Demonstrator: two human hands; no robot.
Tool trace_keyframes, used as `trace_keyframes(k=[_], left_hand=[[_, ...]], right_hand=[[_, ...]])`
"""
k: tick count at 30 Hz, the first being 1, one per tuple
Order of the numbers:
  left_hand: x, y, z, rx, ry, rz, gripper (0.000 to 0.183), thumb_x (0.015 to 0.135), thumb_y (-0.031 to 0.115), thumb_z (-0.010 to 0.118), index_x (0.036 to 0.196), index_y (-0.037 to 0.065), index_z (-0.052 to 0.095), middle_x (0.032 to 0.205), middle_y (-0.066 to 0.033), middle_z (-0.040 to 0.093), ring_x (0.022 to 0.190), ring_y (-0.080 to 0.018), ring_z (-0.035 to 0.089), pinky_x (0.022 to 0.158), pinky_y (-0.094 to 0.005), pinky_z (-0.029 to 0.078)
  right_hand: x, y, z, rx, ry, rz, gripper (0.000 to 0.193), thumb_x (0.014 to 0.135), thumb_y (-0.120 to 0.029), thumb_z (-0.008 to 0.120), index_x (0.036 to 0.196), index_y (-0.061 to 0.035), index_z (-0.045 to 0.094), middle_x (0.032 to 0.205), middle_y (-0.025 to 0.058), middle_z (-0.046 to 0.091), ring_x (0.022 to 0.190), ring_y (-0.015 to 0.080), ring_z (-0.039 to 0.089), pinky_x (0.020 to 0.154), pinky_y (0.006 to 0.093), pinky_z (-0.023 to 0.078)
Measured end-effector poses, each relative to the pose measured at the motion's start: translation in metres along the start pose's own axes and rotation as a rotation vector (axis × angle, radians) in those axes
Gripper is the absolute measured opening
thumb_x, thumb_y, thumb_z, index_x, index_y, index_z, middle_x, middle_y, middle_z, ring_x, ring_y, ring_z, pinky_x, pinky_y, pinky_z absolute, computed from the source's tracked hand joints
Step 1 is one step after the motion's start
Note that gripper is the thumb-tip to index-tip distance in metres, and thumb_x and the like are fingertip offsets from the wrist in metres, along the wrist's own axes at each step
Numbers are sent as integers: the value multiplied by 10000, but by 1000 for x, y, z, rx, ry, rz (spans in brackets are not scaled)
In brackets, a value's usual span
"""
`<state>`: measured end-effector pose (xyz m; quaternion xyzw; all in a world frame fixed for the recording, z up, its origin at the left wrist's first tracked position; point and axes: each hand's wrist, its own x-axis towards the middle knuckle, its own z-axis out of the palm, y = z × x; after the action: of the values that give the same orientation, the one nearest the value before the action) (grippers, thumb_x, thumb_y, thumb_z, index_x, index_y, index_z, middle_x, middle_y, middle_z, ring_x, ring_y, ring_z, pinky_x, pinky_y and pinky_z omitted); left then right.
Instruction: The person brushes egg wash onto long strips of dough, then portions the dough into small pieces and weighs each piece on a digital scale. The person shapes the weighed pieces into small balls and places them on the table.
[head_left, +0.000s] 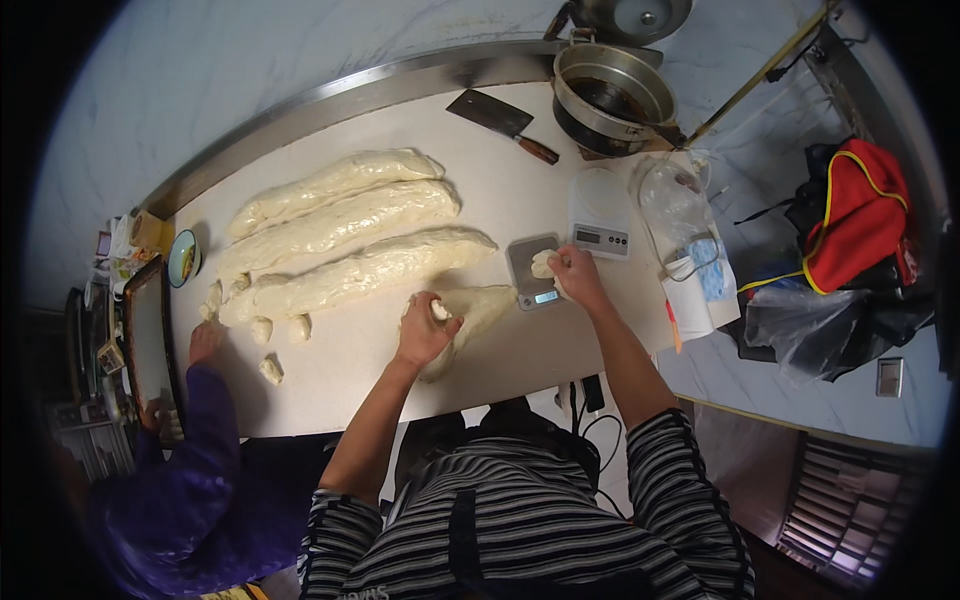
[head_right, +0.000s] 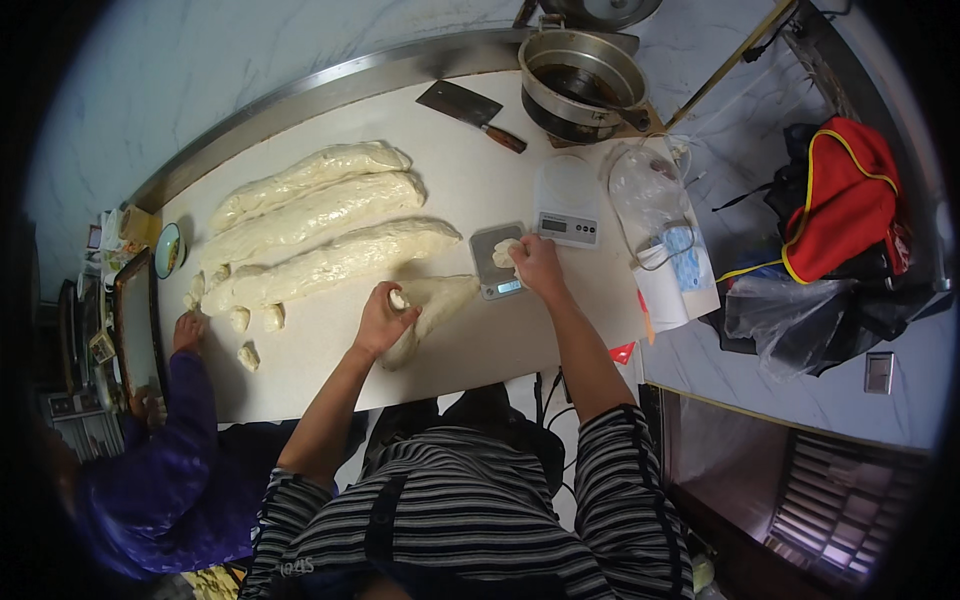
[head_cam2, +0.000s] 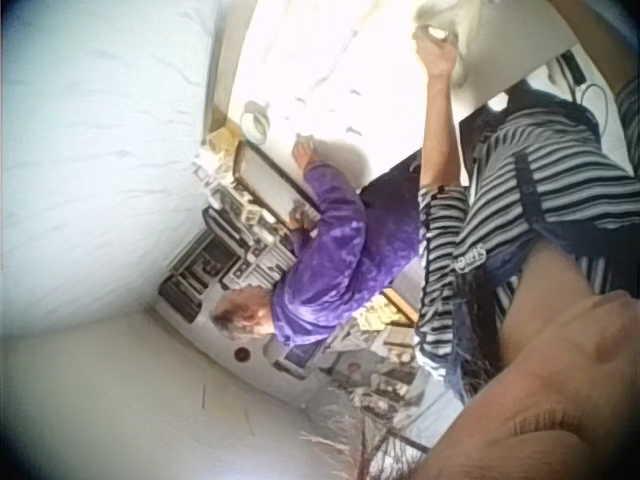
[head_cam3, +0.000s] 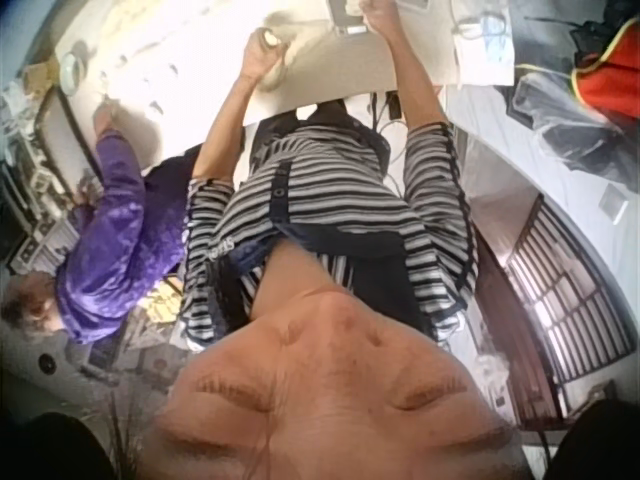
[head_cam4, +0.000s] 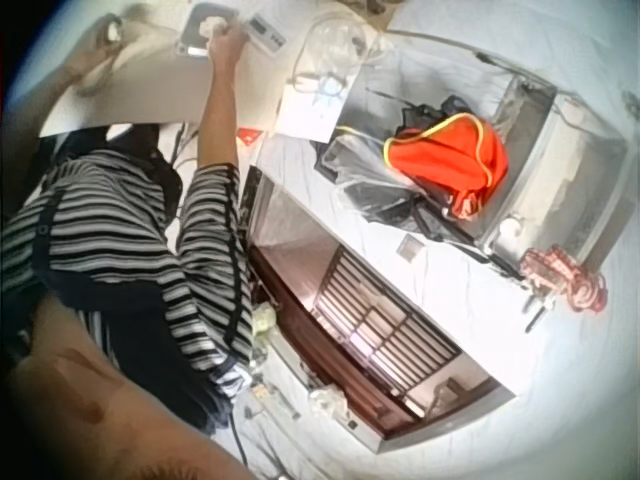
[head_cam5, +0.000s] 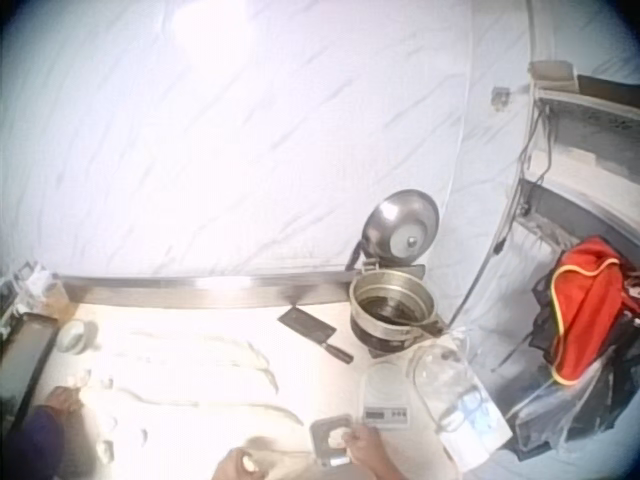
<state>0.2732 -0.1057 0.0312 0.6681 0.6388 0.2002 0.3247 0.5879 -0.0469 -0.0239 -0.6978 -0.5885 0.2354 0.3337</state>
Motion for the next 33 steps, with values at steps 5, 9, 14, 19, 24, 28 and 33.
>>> trace_keyframes(k=[5,9,14,19,24,28,33], left_hand=[[-5,-7,2,-73,33,78,529,724,286,763,1119,8,545,1111,-214,546,1016,-375,561,870,-448,473],[-3,5,-6,-38,133,179,533,740,278,754,1150,5,550,1129,-197,535,1007,-368,562,902,-422,462],[4,36,-29,-448,114,208,448,889,312,647,1178,-14,545,1173,-177,542,1040,-292,579,937,-366,446],[-13,45,-46,-1221,-686,-462,529,903,525,574,1140,52,565,912,-105,640,778,-212,641,675,-337,538],[-24,40,-45,-1165,-790,-485,557,834,594,600,1043,80,558,745,-58,563,636,-201,590,581,-333,500],[-29,38,-45,-1148,-835,-549,521,843,572,610,936,60,583,695,-40,528,589,-181,564,541,-318,471],[-34,43,-42,-1210,-661,-528,403,881,445,648,820,52,582,734,-52,547,606,-166,561,527,-305,463]], right_hand=[[12,-44,0,-69,-314,-83,325,717,-301,761,808,-37,593,849,111,615,822,310,593,710,404,479],[0,-102,0,-90,-194,-418,246,731,-209,740,796,-48,566,807,113,596,731,297,582,660,383,467],[-37,-162,-5,273,-450,-400,133,810,-105,676,870,-34,581,804,124,594,729,278,596,668,356,475],[-72,-186,-8,491,-713,-162,155,860,-102,658,962,3,606,779,93,594,799,212,635,715,320,500],[-85,-181,-13,528,-815,-134,151,868,-98,639,961,19,612,849,93,618,817,192,637,748,321,499],[-90,-174,-16,441,-770,-144,150,848,-93,643,959,4,616,850,115,631,760,213,626,712,315,489],[-100,-162,-7,533,-494,-195,129,861,-114,631,926,-3,623,803,115,631,710,219,603,673,309,482]])
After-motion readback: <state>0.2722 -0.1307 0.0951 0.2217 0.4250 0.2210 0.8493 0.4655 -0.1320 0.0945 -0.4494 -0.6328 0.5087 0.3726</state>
